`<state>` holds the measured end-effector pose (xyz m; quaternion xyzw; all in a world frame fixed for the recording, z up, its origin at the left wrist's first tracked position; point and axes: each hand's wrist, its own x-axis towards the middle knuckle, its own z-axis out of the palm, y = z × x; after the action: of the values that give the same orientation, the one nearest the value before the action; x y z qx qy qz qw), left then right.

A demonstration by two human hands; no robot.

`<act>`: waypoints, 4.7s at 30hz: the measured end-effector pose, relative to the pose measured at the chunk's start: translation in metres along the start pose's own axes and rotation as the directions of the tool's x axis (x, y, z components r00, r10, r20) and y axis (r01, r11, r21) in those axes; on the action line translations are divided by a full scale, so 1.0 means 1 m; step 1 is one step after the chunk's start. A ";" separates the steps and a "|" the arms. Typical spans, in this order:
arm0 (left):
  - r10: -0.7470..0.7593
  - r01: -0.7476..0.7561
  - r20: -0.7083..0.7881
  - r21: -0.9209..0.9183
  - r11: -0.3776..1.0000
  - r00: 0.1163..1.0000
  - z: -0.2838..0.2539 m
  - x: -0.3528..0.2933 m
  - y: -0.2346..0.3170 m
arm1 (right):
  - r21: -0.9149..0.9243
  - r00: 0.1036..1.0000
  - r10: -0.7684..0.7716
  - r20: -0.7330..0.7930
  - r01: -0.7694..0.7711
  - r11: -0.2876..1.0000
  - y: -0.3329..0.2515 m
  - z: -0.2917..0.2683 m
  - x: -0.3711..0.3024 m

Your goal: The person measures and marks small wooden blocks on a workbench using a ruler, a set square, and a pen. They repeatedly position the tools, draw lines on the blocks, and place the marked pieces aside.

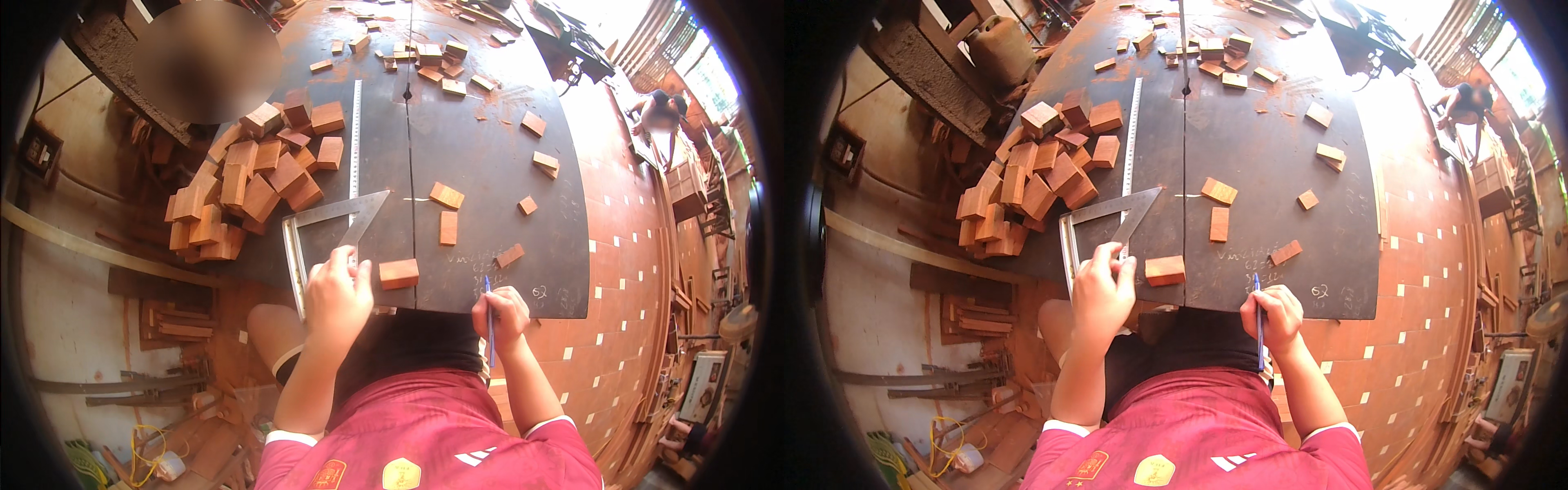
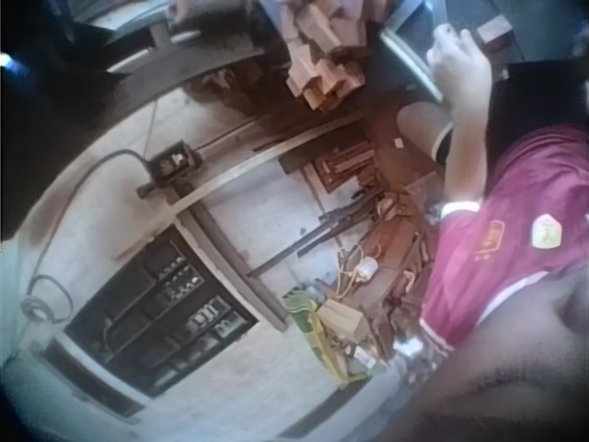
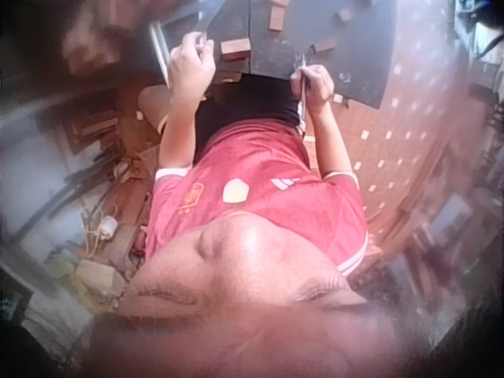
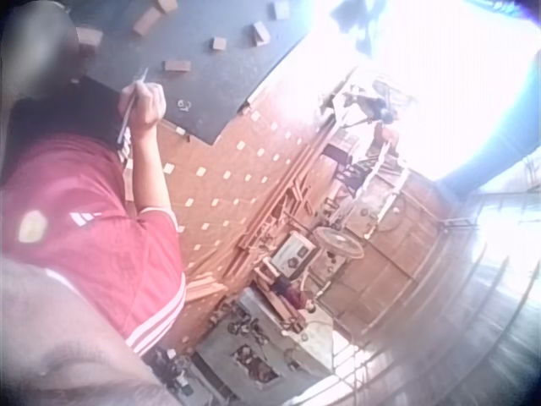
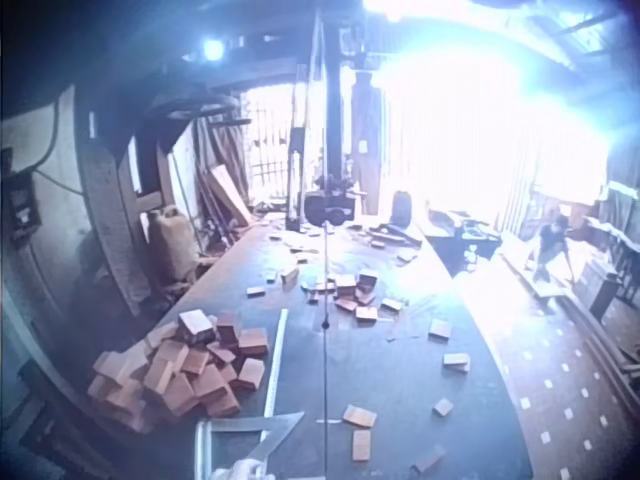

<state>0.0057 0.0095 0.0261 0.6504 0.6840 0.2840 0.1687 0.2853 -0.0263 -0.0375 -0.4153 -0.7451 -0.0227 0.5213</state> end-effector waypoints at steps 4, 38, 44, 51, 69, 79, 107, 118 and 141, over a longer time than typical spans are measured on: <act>-0.130 0.130 0.004 -0.033 0.991 0.991 -0.019 -0.019 -0.011 | -0.004 1.000 -0.005 -0.004 0.005 1.000 0.001 0.000 -0.001; 0.049 0.629 0.635 -0.772 0.093 0.771 -0.054 -0.075 0.010 | 0.072 0.979 0.199 -0.029 -0.197 0.978 -0.002 -0.005 -0.011; -0.151 0.270 0.225 -0.751 0.603 0.963 -0.048 -0.096 -0.013 | 0.073 0.969 0.227 0.095 -0.234 0.970 -0.032 0.007 0.021; -0.152 0.178 0.093 -0.526 0.832 0.984 -0.045 -0.105 -0.021 | -0.233 0.931 0.287 0.227 -0.235 0.944 -0.077 0.059 0.042; -0.098 0.095 0.017 -0.451 0.888 0.995 -0.034 -0.107 -0.029 | -0.089 0.739 0.176 0.651 -0.157 0.984 -0.061 0.057 0.091; -0.132 0.133 0.035 -0.476 0.869 0.991 -0.028 -0.101 -0.034 | 0.158 0.930 0.124 0.345 -0.188 0.969 -0.056 0.078 0.080; -0.115 0.108 0.016 -0.493 0.864 0.993 -0.017 -0.097 -0.036 | -0.110 0.861 0.279 0.425 -0.256 0.960 -0.055 0.063 0.040; -0.109 0.095 -0.001 -0.496 0.863 0.994 -0.014 -0.090 -0.031 | 0.110 0.820 0.300 0.488 -0.399 0.910 -0.051 0.055 0.059; -0.008 -0.023 -0.072 -0.432 0.902 0.997 0.034 -0.066 -0.032 | 0.215 0.790 0.219 0.573 -0.403 0.890 -0.046 0.059 0.047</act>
<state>0.0070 -0.0499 -0.0297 0.5888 0.6071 0.4523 0.2829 0.2056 -0.0003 -0.0085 -0.4314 -0.7733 0.3044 0.3510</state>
